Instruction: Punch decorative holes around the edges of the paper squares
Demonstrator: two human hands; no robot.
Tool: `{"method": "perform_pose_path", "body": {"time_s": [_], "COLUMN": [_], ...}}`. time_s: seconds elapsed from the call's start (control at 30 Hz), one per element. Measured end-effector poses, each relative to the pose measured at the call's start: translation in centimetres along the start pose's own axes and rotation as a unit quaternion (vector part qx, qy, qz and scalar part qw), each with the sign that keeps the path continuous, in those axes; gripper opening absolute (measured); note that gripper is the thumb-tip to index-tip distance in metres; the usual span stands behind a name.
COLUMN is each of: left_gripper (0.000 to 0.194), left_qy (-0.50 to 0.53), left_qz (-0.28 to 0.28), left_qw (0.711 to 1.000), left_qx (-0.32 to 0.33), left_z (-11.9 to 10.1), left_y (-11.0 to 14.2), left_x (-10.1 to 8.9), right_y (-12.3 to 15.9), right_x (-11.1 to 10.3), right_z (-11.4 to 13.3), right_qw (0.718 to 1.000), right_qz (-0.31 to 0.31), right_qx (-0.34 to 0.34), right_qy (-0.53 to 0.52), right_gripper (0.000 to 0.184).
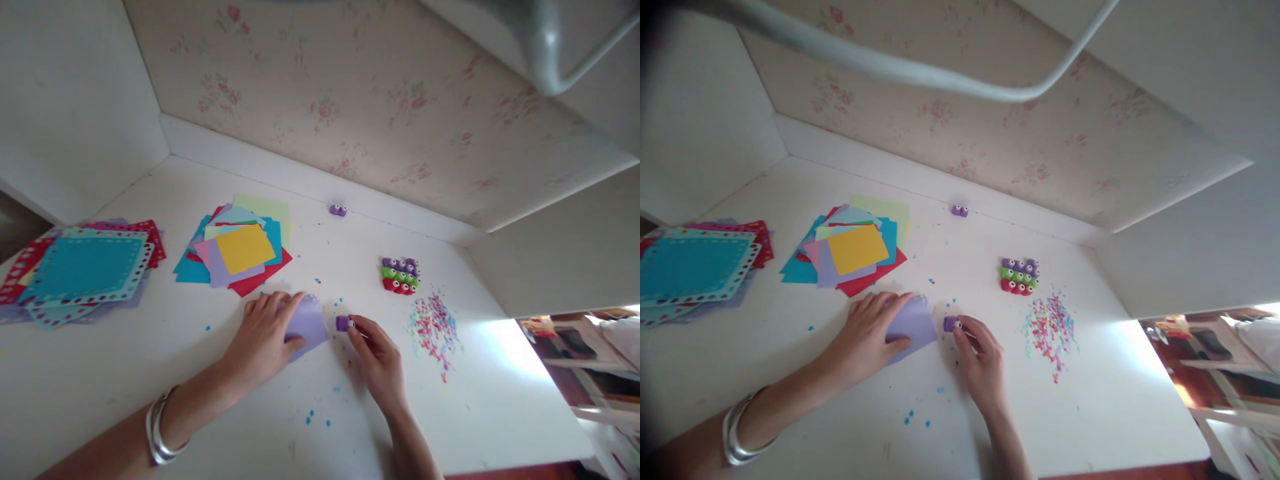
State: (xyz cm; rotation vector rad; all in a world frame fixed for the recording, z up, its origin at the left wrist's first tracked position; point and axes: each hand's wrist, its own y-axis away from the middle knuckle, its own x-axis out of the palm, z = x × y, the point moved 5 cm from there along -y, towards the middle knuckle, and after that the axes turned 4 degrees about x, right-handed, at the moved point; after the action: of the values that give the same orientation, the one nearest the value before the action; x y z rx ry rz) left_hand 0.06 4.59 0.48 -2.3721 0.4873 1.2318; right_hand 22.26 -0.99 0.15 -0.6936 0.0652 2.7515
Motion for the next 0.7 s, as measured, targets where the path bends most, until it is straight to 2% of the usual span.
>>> {"method": "perform_pose_path", "body": {"time_s": [0.1, 0.2, 0.3, 0.43, 0.7], "left_gripper": [0.056, 0.037, 0.028, 0.024, 0.029], "left_qy": [0.057, 0.142, 0.204, 0.221, 0.274], "left_qz": [-0.008, -0.007, 0.004, 0.023, 0.038], "left_qw": [0.998, 0.989, 0.976, 0.972, 0.955], "left_qx": [-0.014, -0.045, -0.074, -0.073, -0.103], "left_z": [0.6, 1.1, 1.4, 1.4, 1.7], "left_y": [-0.4, -0.8, -1.2, -1.7, -1.5], "left_x": [-0.1, -0.2, -0.4, -0.5, -0.2], "right_y": [0.1, 0.1, 0.1, 0.1, 0.5], "right_x": [0.1, 0.2, 0.2, -0.2, -0.2], "right_z": [-0.1, -0.1, -0.1, 0.0, 0.6], "right_qw": [1.000, 0.999, 0.999, 0.999, 0.997], "right_qz": [-0.019, -0.015, -0.006, 0.001, 0.025], "right_qx": [-0.009, -0.024, -0.036, -0.048, -0.069], "right_qy": [-0.010, -0.019, -0.021, -0.005, 0.029], "right_gripper": [0.023, 0.023, 0.022, 0.021, 0.020]}}
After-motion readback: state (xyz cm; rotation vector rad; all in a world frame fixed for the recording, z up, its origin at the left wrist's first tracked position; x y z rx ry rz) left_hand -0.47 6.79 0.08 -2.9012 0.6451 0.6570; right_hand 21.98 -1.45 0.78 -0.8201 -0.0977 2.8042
